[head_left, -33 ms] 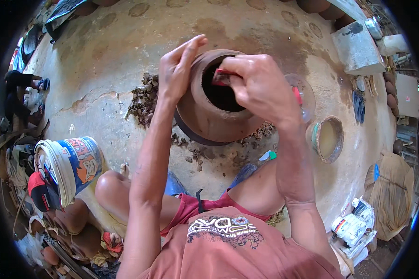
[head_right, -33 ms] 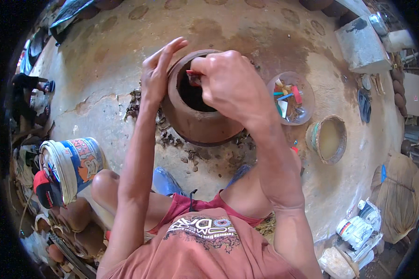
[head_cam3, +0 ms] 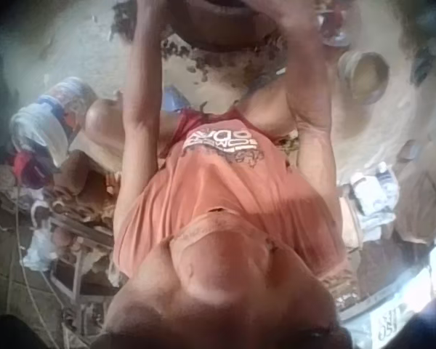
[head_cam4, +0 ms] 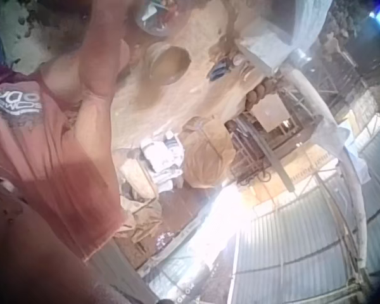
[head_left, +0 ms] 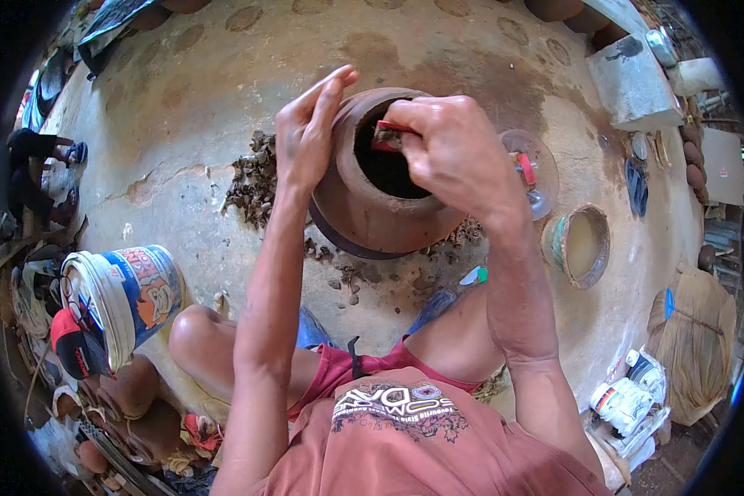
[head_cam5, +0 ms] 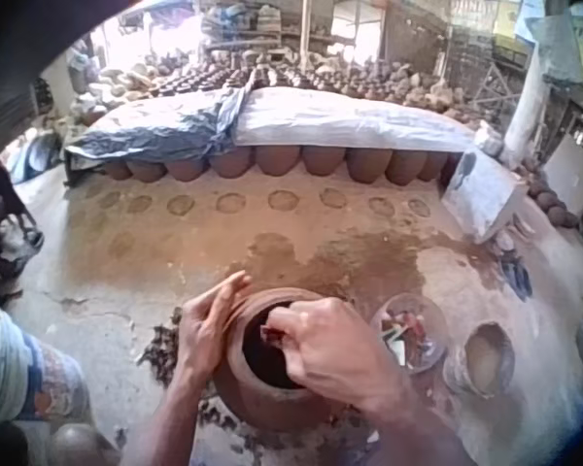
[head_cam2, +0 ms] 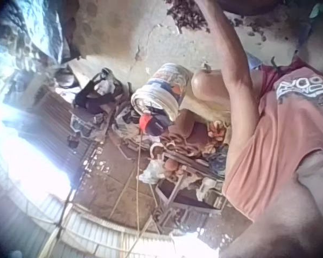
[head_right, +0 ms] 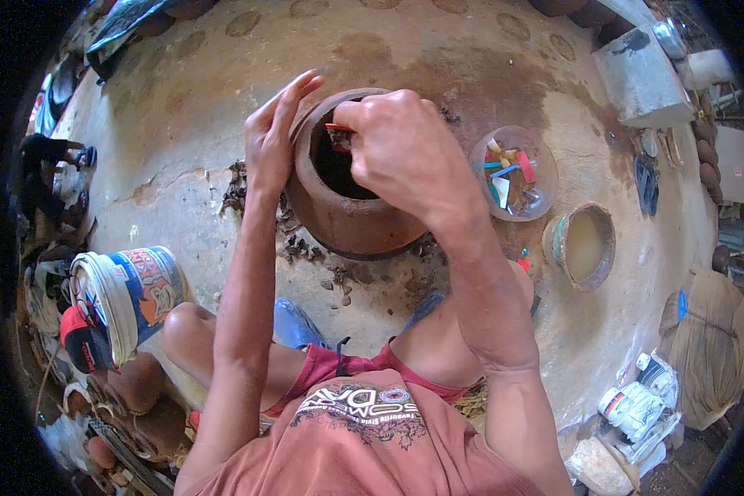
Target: The person smooths the interior and exterior of a clay pot using a red scraper and a wet sponge while rotating the pot on a manual wheel.
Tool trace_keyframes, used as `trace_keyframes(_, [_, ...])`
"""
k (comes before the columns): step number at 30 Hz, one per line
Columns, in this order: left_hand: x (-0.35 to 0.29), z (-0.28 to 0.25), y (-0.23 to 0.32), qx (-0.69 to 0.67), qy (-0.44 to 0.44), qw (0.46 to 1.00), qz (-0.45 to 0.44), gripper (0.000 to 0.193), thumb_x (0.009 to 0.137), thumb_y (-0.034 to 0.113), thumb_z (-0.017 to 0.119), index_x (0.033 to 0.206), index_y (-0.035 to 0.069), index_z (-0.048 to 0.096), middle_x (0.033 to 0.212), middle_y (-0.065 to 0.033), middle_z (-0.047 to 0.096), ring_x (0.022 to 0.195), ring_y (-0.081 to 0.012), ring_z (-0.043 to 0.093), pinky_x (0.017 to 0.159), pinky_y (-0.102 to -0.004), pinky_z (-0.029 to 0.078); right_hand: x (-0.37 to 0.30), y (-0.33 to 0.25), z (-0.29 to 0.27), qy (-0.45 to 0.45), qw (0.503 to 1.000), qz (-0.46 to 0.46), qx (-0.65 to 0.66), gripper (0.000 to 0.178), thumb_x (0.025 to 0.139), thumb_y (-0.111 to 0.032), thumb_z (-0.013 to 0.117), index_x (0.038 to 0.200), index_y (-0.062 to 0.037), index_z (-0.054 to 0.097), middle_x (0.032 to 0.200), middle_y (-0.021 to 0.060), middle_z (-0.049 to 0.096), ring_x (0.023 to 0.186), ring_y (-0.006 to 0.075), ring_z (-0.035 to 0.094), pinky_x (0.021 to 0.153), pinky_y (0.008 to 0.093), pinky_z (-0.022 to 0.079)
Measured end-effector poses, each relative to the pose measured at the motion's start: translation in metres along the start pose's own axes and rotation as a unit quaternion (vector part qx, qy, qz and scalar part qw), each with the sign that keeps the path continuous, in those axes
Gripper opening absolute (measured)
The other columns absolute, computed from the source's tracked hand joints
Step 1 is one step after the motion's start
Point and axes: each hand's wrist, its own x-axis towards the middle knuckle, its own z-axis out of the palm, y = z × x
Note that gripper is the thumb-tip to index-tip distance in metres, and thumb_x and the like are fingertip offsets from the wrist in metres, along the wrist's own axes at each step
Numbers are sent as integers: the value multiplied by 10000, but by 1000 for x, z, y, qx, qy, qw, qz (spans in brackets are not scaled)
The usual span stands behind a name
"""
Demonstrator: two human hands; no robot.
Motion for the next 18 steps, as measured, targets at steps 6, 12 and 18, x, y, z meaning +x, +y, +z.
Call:
trace_keyframes(6, [-55,8,13,22,87,996,-4,423,1145,282,505,1409,2,681,1428,-168,690,1451,-281,530,1209,-397,378,5,-9,22,48,997,60,-6,192,871,-62,631,988,6,766,913,255,736,884,428,729,841,510,583])
trace_keyframes(12, [-65,13,12,78,82,993,27,409,1135,254,492,1431,42,677,1475,-153,664,1542,-341,426,1253,-444,313,7,-18,31,75,993,84,-21,198,845,-82,657,981,-17,784,906,257,736,881,432,729,834,520,587])
trace_keyframes(18, [-56,17,14,81,64,994,34,394,1132,259,500,1411,59,694,1452,-147,680,1520,-338,460,1235,-449,342,5,-14,27,65,996,62,-24,193,865,-63,642,990,-38,787,900,241,738,864,423,728,804,513,585])
